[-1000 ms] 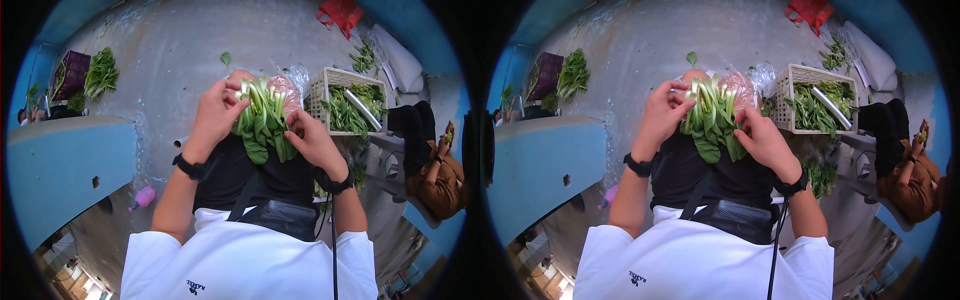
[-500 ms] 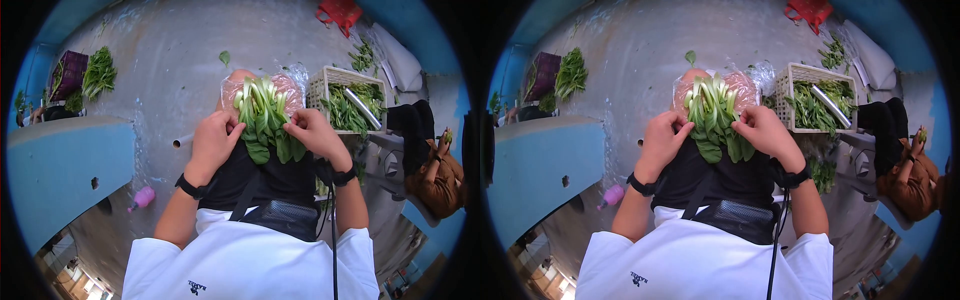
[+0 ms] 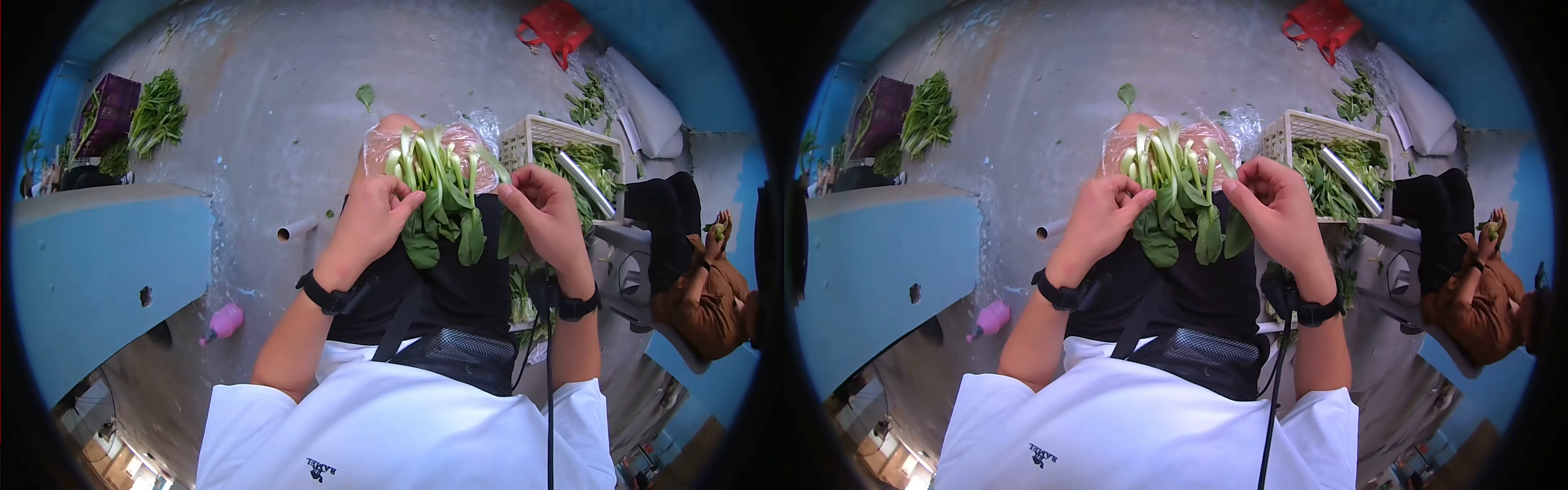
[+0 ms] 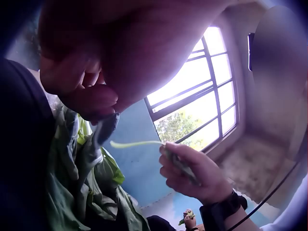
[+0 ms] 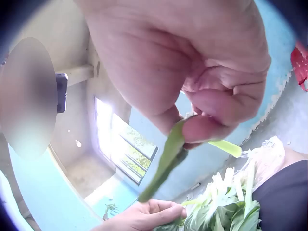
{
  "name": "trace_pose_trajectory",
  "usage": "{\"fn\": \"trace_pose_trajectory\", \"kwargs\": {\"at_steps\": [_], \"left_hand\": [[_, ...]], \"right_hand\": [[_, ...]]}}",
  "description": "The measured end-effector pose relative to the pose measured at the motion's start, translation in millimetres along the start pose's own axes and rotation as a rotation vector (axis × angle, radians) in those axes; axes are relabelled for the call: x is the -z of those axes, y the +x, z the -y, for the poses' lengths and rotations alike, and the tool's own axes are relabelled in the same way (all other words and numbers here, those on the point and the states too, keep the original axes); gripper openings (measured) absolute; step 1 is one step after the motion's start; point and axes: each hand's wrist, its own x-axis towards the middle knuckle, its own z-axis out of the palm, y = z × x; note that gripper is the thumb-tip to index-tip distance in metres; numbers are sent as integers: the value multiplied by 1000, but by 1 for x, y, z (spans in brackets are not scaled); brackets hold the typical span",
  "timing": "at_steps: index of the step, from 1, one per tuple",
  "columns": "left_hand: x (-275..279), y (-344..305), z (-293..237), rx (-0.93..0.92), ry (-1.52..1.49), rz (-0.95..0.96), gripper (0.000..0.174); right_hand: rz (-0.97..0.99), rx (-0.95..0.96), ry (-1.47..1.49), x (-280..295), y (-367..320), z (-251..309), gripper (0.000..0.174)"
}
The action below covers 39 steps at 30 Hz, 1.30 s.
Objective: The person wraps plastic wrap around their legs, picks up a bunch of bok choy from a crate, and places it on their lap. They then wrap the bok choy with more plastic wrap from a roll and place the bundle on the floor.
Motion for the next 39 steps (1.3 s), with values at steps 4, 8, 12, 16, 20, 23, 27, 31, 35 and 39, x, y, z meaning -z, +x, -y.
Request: {"fn": "trace_pose_trajectory", "kwargs": {"at_steps": [4,8,12,16,20,23,27,31,35,39], "left_hand": [[-2,-7,0,54,41,39,29],[-3,-11,-3,40,80,31,34],[14,-19,-10,4,180,-18,40],[35,-9,-4,70,214,-183,42],[43,16,23,184,267,-187,40],[37,20,30,210,176,-70,34],[29,16,45,105,-73,-140,27],[29,5,35,165,-282,-135,27],[28,3,30,198,-241,-133,35],[36,3,39,250,-270,-58,44]], "right_hand": [[-34,-36,67,-30,1,11,18],[167,-294,-163,-53,-5,4,36],[67,-192,-195,-29,-12,-2,28],[-195,-163,-260,18,19,-27,30],[-157,-47,-549,-1,22,-32,34],[-134,-44,-642,-24,30,-27,31],[-80,-16,-864,-32,40,-29,23],[-100,-65,-723,-32,41,-16,28],[-24,43,-676,-39,45,-25,33],[-303,6,-604,-7,55,-42,41]]}}
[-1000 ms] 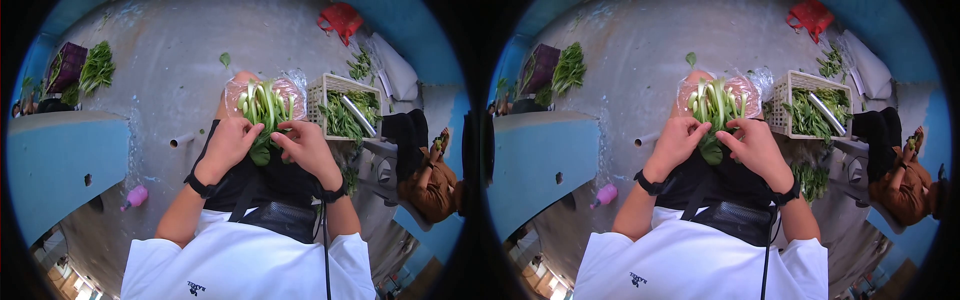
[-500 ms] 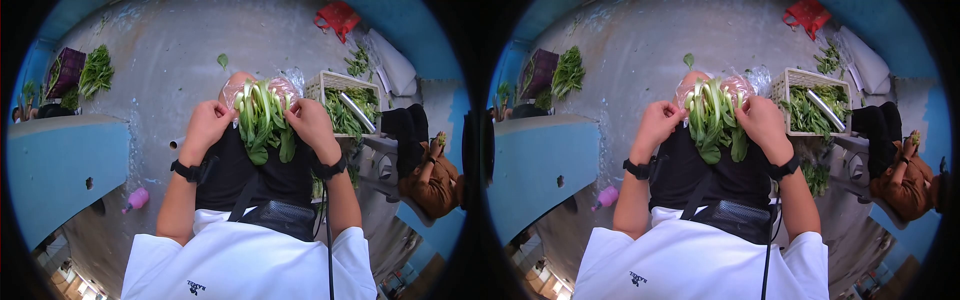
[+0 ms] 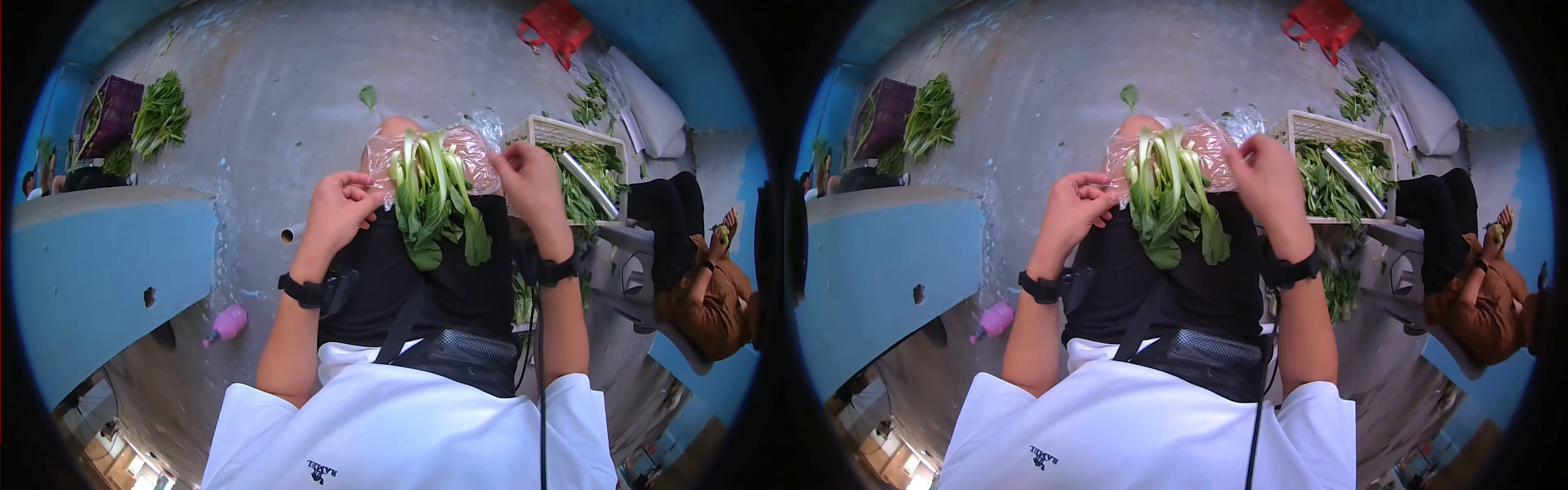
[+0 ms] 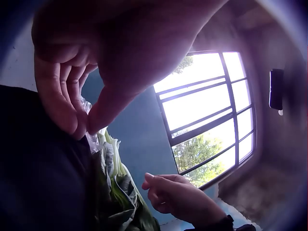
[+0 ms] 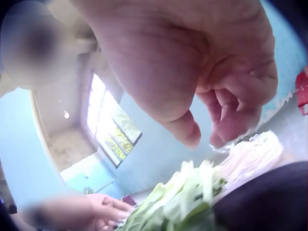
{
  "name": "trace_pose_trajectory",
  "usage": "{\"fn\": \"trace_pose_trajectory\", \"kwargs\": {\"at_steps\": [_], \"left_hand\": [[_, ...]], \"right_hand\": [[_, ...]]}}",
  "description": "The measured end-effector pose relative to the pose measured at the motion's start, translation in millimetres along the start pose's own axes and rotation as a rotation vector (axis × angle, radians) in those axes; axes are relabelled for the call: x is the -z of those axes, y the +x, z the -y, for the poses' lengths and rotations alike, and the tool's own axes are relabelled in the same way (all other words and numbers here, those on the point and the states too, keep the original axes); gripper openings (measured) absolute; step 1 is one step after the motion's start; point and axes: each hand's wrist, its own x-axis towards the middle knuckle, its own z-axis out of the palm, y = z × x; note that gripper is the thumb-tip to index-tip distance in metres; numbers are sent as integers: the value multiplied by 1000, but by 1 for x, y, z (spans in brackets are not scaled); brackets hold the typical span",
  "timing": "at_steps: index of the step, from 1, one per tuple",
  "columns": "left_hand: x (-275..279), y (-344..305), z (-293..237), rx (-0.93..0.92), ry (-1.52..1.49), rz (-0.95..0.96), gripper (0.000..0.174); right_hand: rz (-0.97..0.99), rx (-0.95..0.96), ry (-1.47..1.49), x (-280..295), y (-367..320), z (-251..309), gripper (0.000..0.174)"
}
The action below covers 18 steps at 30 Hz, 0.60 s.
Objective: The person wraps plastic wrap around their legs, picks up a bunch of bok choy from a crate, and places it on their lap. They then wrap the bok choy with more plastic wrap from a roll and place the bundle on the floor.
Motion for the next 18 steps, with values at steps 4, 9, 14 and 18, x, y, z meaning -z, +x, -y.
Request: {"fn": "trace_pose_trajectory", "kwargs": {"at_steps": [4,9,14,18], "left_hand": [[-5,-5,-22,147,134,15,35],[-8,-3,-14,34,174,10,28],[1,-4,-11,156,-170,44,22],[4,0,1,96,-280,63,23]], "right_hand": [[257,-167,-38,4,13,-33,51],[329,7,377,-18,9,-42,34],[175,-306,870,-18,3,-25,18],[100,-289,835,-27,1,-28,15]]}}
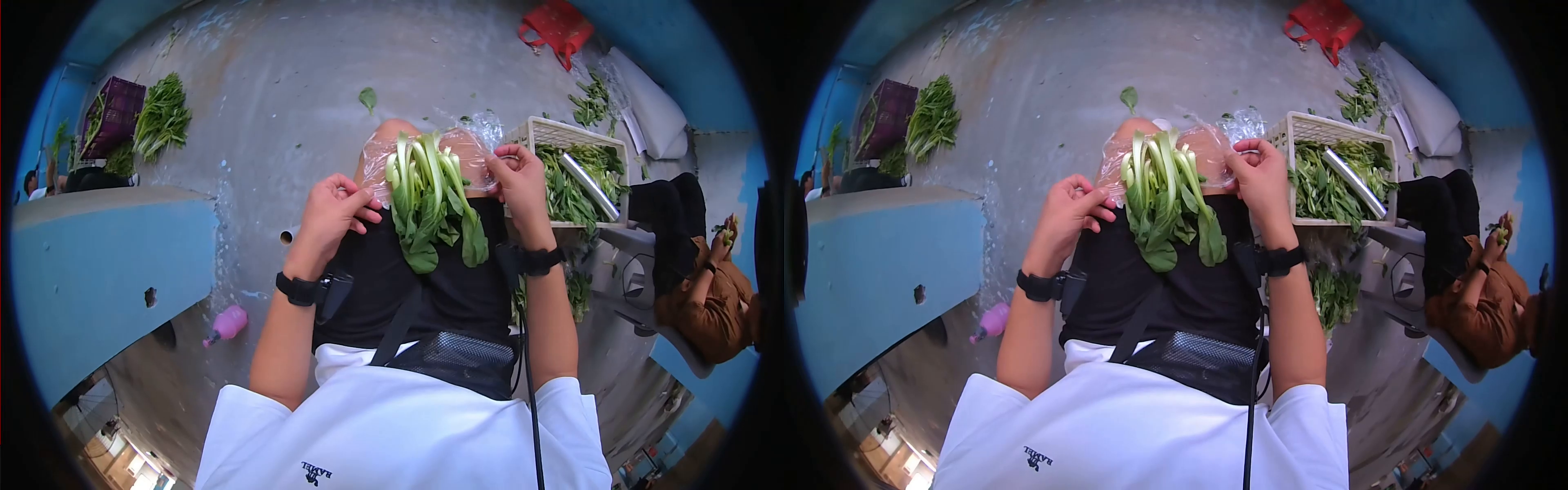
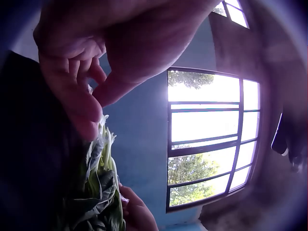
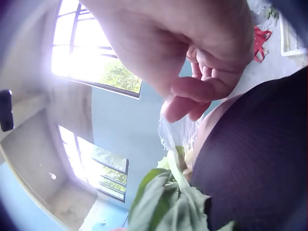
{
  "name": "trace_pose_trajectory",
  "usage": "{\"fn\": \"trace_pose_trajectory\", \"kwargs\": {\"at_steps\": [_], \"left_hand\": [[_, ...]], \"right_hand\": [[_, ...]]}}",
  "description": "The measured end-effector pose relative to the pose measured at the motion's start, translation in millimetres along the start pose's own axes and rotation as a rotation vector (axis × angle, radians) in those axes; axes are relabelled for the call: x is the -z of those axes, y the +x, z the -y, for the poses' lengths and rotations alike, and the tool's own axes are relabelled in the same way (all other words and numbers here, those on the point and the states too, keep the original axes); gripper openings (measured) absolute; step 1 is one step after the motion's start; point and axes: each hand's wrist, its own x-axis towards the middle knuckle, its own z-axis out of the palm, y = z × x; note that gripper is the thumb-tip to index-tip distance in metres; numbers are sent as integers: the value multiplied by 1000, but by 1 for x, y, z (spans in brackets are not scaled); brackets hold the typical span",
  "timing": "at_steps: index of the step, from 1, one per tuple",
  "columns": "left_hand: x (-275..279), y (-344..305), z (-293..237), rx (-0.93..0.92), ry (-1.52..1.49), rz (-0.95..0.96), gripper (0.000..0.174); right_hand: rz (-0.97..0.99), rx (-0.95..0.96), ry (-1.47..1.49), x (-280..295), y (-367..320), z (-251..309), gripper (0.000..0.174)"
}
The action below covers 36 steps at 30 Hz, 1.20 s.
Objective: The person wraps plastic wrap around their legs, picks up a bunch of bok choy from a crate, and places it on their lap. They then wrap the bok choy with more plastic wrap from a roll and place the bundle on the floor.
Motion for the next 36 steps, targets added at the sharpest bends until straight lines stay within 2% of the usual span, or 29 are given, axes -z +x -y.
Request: {"fn": "trace_pose_trajectory", "kwargs": {"at_steps": [2,3,5,7,8,10,12,13,15,19,21,24,27,28,29,30,32,33,36], "left_hand": [[-2,-1,4,-5,34,-24,28],[-6,-2,2,-13,65,-47,33],[-12,-4,-6,27,44,-82,36],[-18,-7,-17,68,19,-124,40],[-21,-6,-22,84,126,-133,39],[-18,2,-24,97,230,-146,40],[-9,14,-17,82,351,-58,36],[-8,16,-13,80,351,-61,36],[-8,16,-8,-44,298,-70,38],[-13,17,-18,-53,233,-201,34],[-10,26,-30,87,378,-160,30],[-1,42,-34,133,391,-56,30],[-1,49,-23,21,343,-52,27],[-1,50,-21,25,352,-46,27],[-2,51,-18,-56,329,-86,26],[-3,51,-18,-135,305,-125,24],[-10,43,-32,-63,274,-93,24],[-12,38,-39,3,234,-70,24],[-17,35,-44,25,334,-100,28]], "right_hand": [[-51,148,-165,0,1,-5,15],[-51,147,-164,-1,1,-5,15],[-130,432,-459,-7,-4,-4,21],[-129,426,-567,-17,-13,19,24],[-133,421,-676,-21,-15,27,26],[-115,452,-672,-23,-9,25,27],[-100,482,-668,-22,-3,19,27],[-106,480,-600,-21,-1,15,28],[-112,475,-530,-16,2,8,29],[-91,324,-416,-8,3,0,32],[-86,283,-381,-6,4,-4,33],[-74,345,-402,-5,9,-8,35],[-157,284,-486,-3,6,-6,36],[-209,415,-579,-3,4,-3,37],[-262,546,-671,-4,2,1,38],[-267,538,-666,-6,-2,9,38],[-343,855,-1004,-14,-15,29,35],[-338,852,-1000,-18,-21,37,35],[-252,877,-996,-34,-25,53,27]]}}
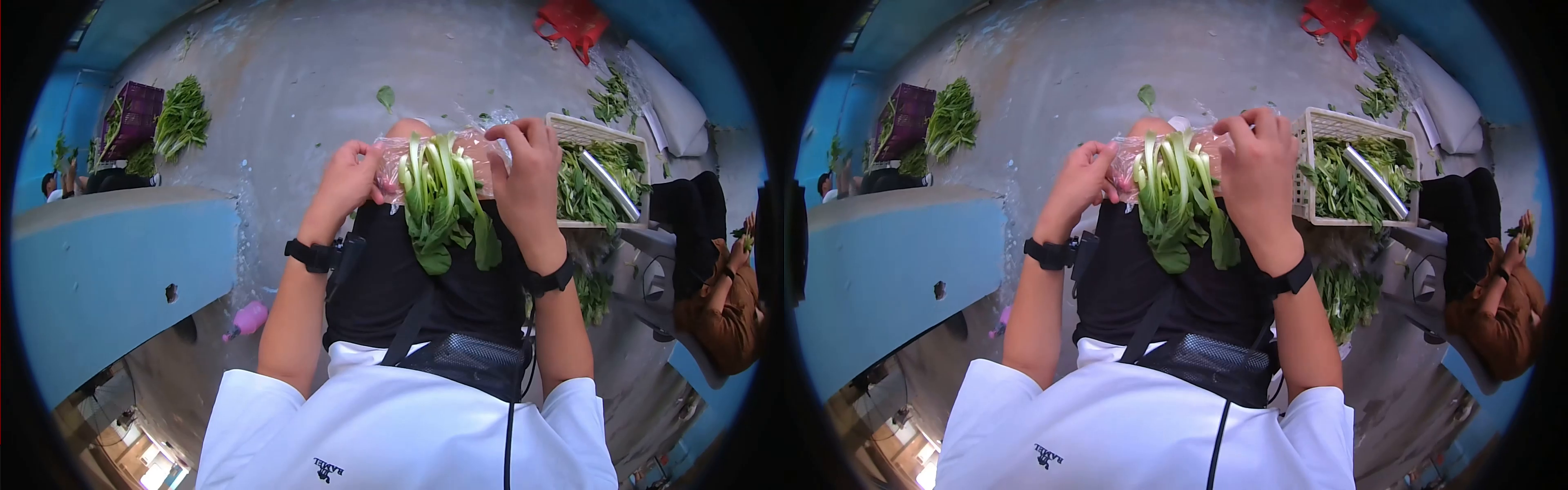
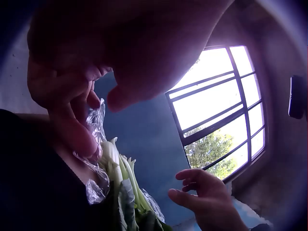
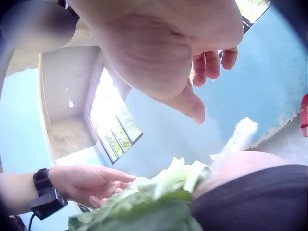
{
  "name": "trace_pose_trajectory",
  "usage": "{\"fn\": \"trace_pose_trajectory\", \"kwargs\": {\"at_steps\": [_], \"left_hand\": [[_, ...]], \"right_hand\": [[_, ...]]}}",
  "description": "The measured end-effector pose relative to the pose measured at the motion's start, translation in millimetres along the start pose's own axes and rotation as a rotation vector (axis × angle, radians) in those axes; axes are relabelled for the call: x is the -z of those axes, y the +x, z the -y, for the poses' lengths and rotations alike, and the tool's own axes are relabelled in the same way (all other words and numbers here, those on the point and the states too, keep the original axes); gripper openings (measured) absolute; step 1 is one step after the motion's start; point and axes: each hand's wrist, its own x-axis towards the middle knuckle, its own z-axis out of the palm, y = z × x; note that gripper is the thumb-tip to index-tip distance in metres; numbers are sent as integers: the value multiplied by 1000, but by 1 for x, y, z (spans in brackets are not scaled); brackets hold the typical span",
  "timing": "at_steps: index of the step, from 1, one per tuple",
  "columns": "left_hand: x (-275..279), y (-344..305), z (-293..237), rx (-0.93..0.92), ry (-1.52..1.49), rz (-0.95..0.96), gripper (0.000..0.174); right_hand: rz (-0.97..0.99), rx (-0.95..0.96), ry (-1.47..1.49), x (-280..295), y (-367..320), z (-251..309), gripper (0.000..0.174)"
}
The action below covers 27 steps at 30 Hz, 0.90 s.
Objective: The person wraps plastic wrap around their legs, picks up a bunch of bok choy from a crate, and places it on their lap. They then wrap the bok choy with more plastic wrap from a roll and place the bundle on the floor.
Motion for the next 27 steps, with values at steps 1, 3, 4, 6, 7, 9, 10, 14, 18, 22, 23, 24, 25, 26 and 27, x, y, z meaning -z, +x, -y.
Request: {"fn": "trace_pose_trajectory", "kwargs": {"at_steps": [1,3,4,6,7,9,10,14,18,22,23,24,25,26,27], "left_hand": [[1,-4,-1,0,2,-5,28],[1,-14,-2,-62,89,6,27],[1,-11,5,-64,90,2,27],[1,-3,27,-246,-62,46,20],[-1,-3,26,-247,-58,50,20],[-4,-2,22,-357,71,-37,15],[-5,-4,17,-360,66,-43,15],[-21,-16,3,-340,79,-51,15],[-32,-22,11,-483,252,-270,18],[-29,-34,22,-409,350,-213,17],[-31,-39,21,-406,354,-203,15],[-33,-44,17,-403,358,-193,14],[-37,-48,13,-404,358,-189,14],[-43,-51,9,-475,407,-212,12],[-49,-54,4,-547,456,-234,11]], "right_hand": [[80,-28,179,-4,5,2,23],[313,-153,508,-11,19,12,20],[312,-149,511,-22,30,16,20],[575,158,435,-54,53,18,28],[571,153,435,-72,61,16,28],[779,257,421,-103,76,13,35],[781,264,418,-105,86,13,35],[1182,267,552,-94,107,13,29],[1080,201,683,-94,108,-2,19],[1096,177,686,-83,109,-16,16],[1098,170,686,-82,107,-21,16],[1083,176,700,-82,105,-26,14],[1066,184,712,-82,105,-32,13],[1066,183,711,-81,105,-38,13],[1061,165,698,-79,104,-43,12]]}}
